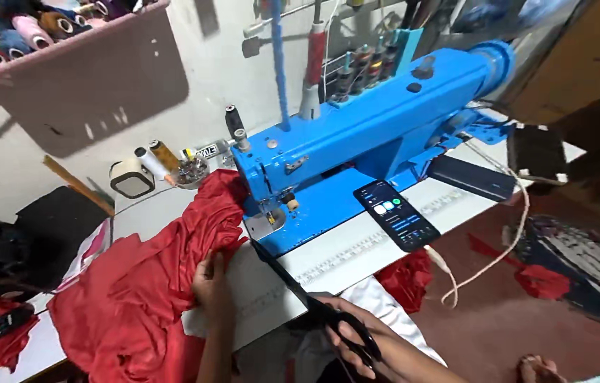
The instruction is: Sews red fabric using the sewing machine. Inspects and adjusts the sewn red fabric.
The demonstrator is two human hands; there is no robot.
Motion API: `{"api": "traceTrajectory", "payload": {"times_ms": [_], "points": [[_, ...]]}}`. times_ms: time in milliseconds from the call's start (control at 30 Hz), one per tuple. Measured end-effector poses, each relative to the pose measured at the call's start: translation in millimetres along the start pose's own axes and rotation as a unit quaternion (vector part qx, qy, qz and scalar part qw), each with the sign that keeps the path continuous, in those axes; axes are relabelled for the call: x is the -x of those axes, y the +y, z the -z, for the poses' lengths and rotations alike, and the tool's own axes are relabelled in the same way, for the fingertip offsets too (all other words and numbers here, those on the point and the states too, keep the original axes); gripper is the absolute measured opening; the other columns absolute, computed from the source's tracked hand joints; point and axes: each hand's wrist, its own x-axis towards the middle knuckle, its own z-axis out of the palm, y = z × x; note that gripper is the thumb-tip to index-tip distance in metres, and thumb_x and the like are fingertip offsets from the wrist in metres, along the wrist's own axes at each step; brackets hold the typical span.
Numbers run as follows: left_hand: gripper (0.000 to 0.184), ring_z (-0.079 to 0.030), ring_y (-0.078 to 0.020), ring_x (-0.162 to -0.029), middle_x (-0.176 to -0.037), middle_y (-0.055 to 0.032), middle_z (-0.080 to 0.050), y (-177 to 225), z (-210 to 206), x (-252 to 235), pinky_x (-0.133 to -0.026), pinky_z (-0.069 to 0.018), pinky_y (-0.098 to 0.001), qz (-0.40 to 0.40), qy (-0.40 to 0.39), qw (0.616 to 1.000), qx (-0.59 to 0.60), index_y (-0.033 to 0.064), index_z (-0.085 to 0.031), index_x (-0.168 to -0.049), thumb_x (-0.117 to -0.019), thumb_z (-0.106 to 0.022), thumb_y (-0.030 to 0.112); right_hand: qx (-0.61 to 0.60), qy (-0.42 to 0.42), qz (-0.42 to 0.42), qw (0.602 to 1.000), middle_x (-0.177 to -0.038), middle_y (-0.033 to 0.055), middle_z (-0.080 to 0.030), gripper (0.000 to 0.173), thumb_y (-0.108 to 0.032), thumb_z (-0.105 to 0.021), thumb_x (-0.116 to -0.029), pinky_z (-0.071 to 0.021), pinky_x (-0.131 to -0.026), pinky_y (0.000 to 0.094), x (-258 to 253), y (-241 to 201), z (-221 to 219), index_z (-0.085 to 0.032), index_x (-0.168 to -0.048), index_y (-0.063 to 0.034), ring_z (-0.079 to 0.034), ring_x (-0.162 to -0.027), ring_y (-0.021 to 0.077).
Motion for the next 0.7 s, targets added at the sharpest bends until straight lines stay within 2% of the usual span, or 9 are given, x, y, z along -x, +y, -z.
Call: {"api": "traceTrajectory", "payload": {"times_ms": [100,233,333,400,433,500,533,600,700], "points": [[0.021,-0.065,-0.0017,-0.09,-0.099,-0.0119,-0.07,-5,0,0,-0.084,-0.0525,-0.019,-0.016,0.009,1.0,-0.001,-0.0124,-0.065,-0.107,-0.0996,-0.061,0.007,0.007,0.005,0.002,1.0,-0.089,-0.0046,-0.06,0.068,-0.052,-0.07,-0.0924,-0.0488,-0.049,0.0171,-13,-3,-6,-0.047,-0.146,-0.0179,-0.055,-0.058,0.0023],[0.019,-0.062,0.0003,-0.087,-0.097,-0.0088,-0.068,-8,-3,4,-0.082,-0.0512,-0.0185,-0.03,0.005,1.0,-0.004,-0.0105,-0.064,-0.098,-0.0992,-0.061,0.008,0.022,0.059,-0.019,0.998,-0.083,-0.0046,-0.059,0.051,-0.033,-0.064,-0.099,-0.0473,-0.046,0.0174,-18,-11,-13,-0.048,-0.144,-0.0154,-0.053,-0.053,0.002],[0.017,-0.064,-0.0003,-0.094,-0.096,-0.0081,-0.068,-9,-3,5,-0.088,-0.0521,-0.019,-0.05,0.007,0.999,0.018,-0.0104,-0.062,-0.095,-0.0975,-0.061,0.006,0.042,0.075,-0.002,0.996,-0.081,-0.0044,-0.061,0.049,-0.027,-0.064,-0.1003,-0.0467,-0.044,0.0176,-12,-9,-10,-0.049,-0.145,-0.0139,-0.052,-0.05,0.0015],[0.012,-0.06,0.0059,-0.077,-0.08,0.0028,-0.062,-7,-3,6,-0.075,-0.0515,-0.0137,-0.058,0.017,0.998,0.017,-0.0052,-0.061,-0.091,-0.0965,-0.062,0.005,0.11,0.109,0.015,0.988,-0.081,-0.0042,-0.063,0.054,-0.025,-0.067,-0.0985,-0.0462,-0.043,0.0191,-3,-10,-7,-0.049,-0.148,-0.0121,-0.052,-0.049,0.002],[0.012,-0.059,0.0052,-0.075,-0.079,0.0016,-0.061,-3,0,10,-0.072,-0.0507,-0.0137,-0.061,0.01,0.998,-0.005,-0.0065,-0.061,-0.092,-0.0967,-0.062,0.005,0.164,0.137,0.021,0.977,-0.08,-0.0033,-0.062,0.057,-0.025,-0.069,-0.0964,-0.0468,-0.044,0.0207,2,-12,-5,-0.051,-0.148,-0.0109,-0.052,-0.051,0.0034],[0.021,-0.061,-0.0052,-0.079,-0.087,-0.0124,-0.065,10,9,27,-0.077,-0.0517,-0.022,-0.08,-0.044,0.992,-0.084,-0.0144,-0.063,-0.102,-0.0978,-0.062,0.007,0.296,0.198,0.044,0.933,-0.083,-0.0001,-0.064,0.061,-0.029,-0.074,-0.0931,-0.05,-0.052,0.023,9,-16,3,-0.054,-0.147,-0.0094,-0.056,-0.058,0.0052],[0.024,-0.063,-0.0088,-0.079,-0.089,-0.0161,-0.068,18,14,39,-0.077,-0.0539,-0.025,-0.1,-0.082,0.985,-0.118,-0.0148,-0.064,-0.103,-0.0974,-0.063,0.008,0.362,0.226,0.058,0.902,-0.089,0.0039,-0.069,0.062,-0.032,-0.074,-0.092,-0.0535,-0.061,0.0271,11,-17,9,-0.056,-0.147,-0.0088,-0.061,-0.066,0.0084],[0.022,-0.066,-0.0093,-0.075,-0.086,-0.015,-0.07,32,18,61,-0.073,-0.0563,-0.0252,-0.136,-0.169,0.967,-0.136,-0.0114,-0.068,-0.102,-0.0957,-0.064,0.01,0.469,0.256,0.067,0.843,-0.105,0.0146,-0.075,0.062,-0.03,-0.073,-0.0926,-0.0594,-0.081,0.0439,5,-27,19,-0.055,-0.147,-0.0062,-0.072,-0.087,0.0229],[0.018,-0.067,-0.0045,-0.071,-0.084,-0.01,-0.073,38,13,76,-0.069,-0.0566,-0.0192,-0.186,-0.258,0.943,-0.101,-0.0058,-0.073,-0.099,-0.0932,-0.066,0.01,0.575,0.264,0.052,0.772,-0.127,0.0235,-0.067,0.059,-0.018,-0.065,-0.0965,-0.0535,-0.097,0.0568,-21,-50,30,-0.049,-0.151,-0.0034,-0.069,-0.111,0.0388]]}}
